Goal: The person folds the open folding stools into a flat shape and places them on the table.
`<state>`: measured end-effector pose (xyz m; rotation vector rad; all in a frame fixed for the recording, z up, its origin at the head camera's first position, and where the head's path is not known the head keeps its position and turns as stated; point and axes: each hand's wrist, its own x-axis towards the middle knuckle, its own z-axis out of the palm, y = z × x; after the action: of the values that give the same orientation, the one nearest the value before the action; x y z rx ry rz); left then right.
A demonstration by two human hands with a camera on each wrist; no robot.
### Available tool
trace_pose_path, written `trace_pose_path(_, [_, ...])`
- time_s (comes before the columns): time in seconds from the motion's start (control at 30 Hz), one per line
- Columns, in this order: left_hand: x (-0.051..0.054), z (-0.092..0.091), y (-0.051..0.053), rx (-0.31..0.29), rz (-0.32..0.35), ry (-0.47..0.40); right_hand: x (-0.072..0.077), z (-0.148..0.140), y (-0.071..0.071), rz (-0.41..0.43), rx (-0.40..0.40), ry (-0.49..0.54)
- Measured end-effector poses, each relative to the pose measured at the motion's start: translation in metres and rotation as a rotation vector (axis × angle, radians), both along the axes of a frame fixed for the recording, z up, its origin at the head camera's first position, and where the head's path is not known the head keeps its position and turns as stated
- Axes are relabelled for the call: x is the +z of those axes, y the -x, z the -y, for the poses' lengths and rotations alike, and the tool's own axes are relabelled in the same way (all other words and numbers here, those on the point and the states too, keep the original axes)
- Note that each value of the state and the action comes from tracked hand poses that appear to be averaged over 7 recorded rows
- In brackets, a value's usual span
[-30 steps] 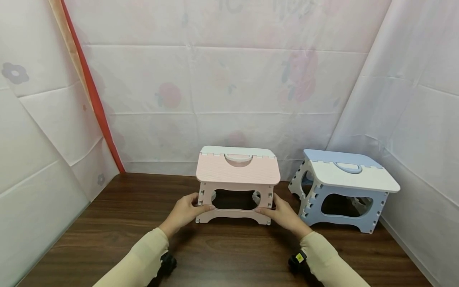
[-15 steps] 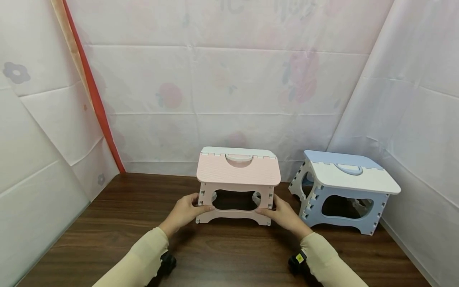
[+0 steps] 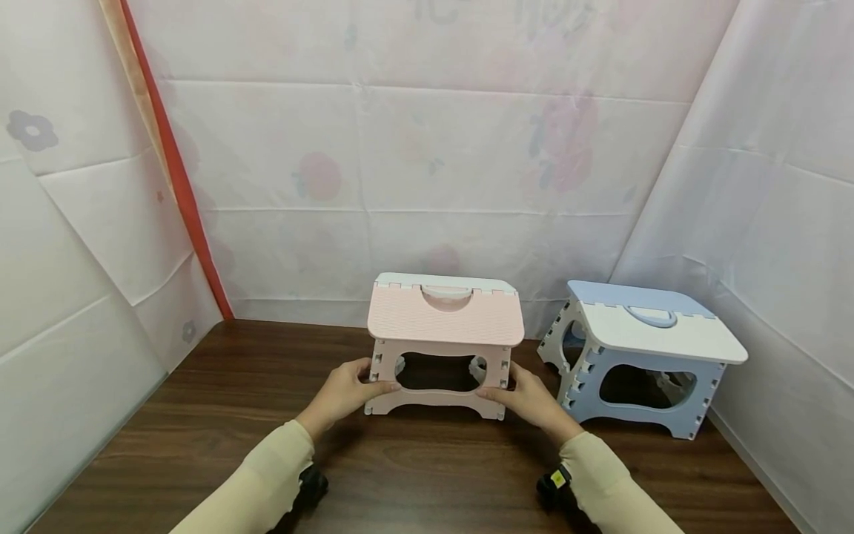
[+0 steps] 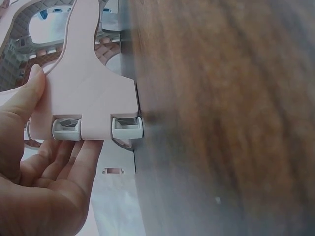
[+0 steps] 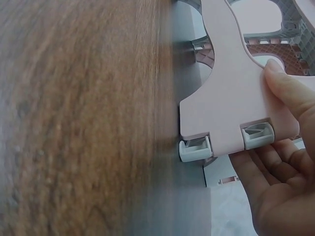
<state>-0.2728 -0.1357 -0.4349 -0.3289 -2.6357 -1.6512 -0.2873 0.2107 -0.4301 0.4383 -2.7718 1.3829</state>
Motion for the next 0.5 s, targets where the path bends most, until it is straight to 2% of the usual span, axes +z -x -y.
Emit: trace_pose_path(0.5, [0.0017,0.0010,0.0003,-0.013,-0.016,0.016,0.0003,-0.0010,0.0022,0.006,0.011,-0.006])
